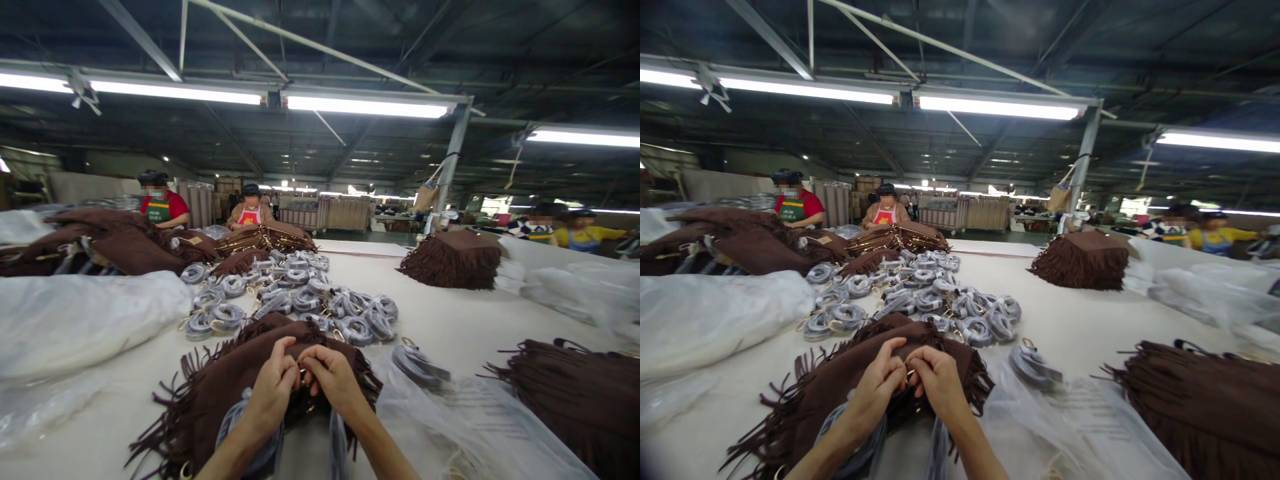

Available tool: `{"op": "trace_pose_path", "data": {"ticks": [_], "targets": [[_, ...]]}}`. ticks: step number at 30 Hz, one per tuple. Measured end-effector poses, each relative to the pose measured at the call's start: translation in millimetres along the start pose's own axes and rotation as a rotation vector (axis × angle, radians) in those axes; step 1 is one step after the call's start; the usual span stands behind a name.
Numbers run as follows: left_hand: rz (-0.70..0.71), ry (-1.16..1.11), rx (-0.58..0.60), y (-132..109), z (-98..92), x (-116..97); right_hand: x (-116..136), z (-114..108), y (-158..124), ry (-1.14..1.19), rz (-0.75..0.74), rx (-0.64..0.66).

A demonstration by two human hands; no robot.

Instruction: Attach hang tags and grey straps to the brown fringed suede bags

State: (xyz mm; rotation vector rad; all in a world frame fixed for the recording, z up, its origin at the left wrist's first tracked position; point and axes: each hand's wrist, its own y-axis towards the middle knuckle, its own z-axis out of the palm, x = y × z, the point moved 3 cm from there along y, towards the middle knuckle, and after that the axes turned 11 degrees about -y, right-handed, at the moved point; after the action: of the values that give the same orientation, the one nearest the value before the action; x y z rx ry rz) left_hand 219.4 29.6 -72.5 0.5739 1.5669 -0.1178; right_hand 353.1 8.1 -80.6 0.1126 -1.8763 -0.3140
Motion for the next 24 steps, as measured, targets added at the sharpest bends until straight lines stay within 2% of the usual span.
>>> {"op": "trace_pose_path", "data": {"ticks": [10, 18, 24], "targets": [[0.031, 0.156, 0.028, -2.5, -0.9, -2.6, 0.1, 0.4, -2.3, -0.059, -0.015, 0.048], [0.039, 0.150, 0.120, -3.4, -3.6, -8.0, 0.6, 0.2, -2.8, -0.070, -0.014, 0.062], [0.044, 0.150, 0.134, -2.2, -4.2, -5.6, -1.0, -0.5, -3.1, -0.078, -0.021, 0.106]]}}
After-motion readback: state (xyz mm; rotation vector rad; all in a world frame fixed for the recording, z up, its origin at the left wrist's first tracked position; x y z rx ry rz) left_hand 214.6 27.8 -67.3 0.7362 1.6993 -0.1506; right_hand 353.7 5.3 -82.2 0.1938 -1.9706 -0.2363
